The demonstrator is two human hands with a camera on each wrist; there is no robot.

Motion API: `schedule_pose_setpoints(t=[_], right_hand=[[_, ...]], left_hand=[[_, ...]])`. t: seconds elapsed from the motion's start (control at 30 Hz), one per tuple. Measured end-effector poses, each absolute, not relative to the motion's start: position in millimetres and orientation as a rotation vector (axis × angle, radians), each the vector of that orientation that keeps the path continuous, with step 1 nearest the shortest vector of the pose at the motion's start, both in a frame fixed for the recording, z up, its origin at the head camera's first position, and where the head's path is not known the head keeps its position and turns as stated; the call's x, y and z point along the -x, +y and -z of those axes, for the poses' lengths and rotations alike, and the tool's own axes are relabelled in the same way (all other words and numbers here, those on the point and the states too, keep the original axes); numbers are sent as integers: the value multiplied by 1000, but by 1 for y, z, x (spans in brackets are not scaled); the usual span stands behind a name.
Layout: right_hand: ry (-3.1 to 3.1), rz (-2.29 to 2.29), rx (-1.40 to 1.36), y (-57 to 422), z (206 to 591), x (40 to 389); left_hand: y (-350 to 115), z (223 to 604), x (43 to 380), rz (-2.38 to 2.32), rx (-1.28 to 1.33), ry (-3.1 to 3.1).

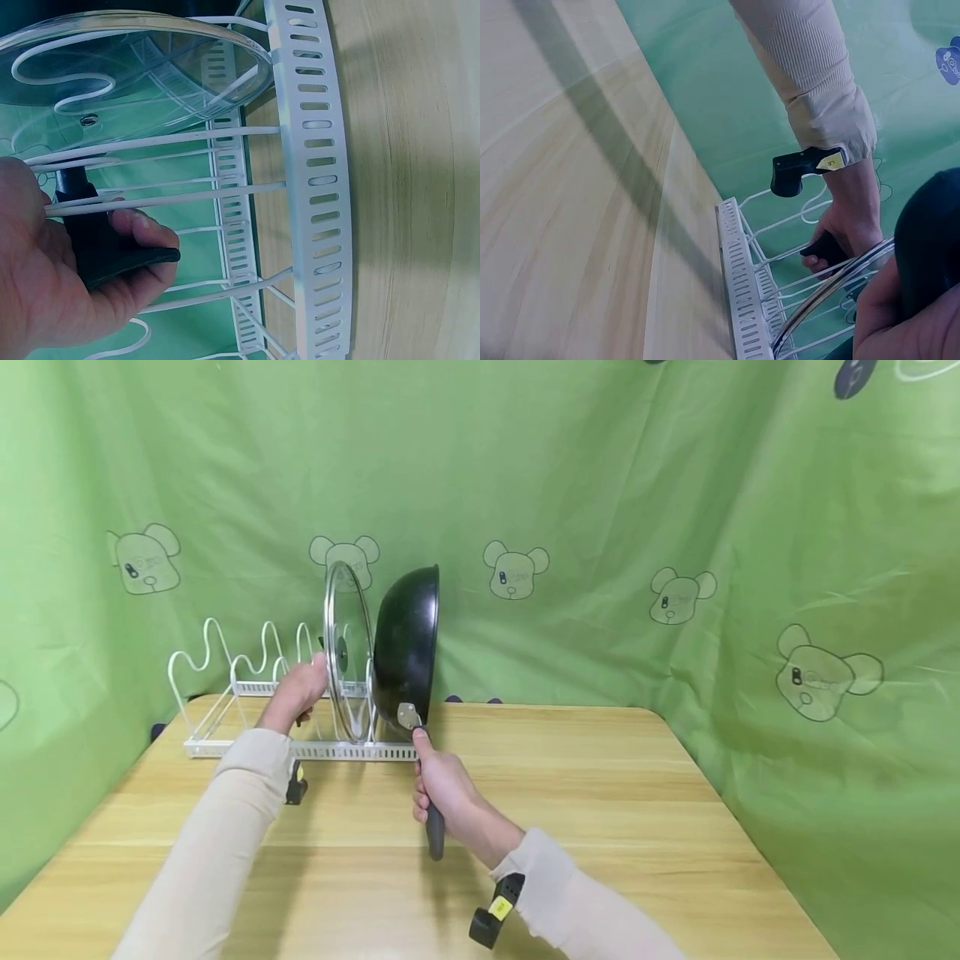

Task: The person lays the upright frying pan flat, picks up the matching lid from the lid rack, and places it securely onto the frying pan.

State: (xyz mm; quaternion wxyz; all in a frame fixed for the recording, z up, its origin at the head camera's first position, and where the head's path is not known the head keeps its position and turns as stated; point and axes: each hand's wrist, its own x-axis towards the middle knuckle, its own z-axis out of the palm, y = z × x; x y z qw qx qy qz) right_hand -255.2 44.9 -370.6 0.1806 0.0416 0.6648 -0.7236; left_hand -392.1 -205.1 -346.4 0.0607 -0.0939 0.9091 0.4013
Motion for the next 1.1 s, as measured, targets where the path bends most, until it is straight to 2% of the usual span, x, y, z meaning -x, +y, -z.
schedule_pose_setpoints(t=[1.1], right_hand=[[1756, 2050, -21, 60, 330, 249]], left_hand=[[-203, 348, 392, -1221, 289, 2785]])
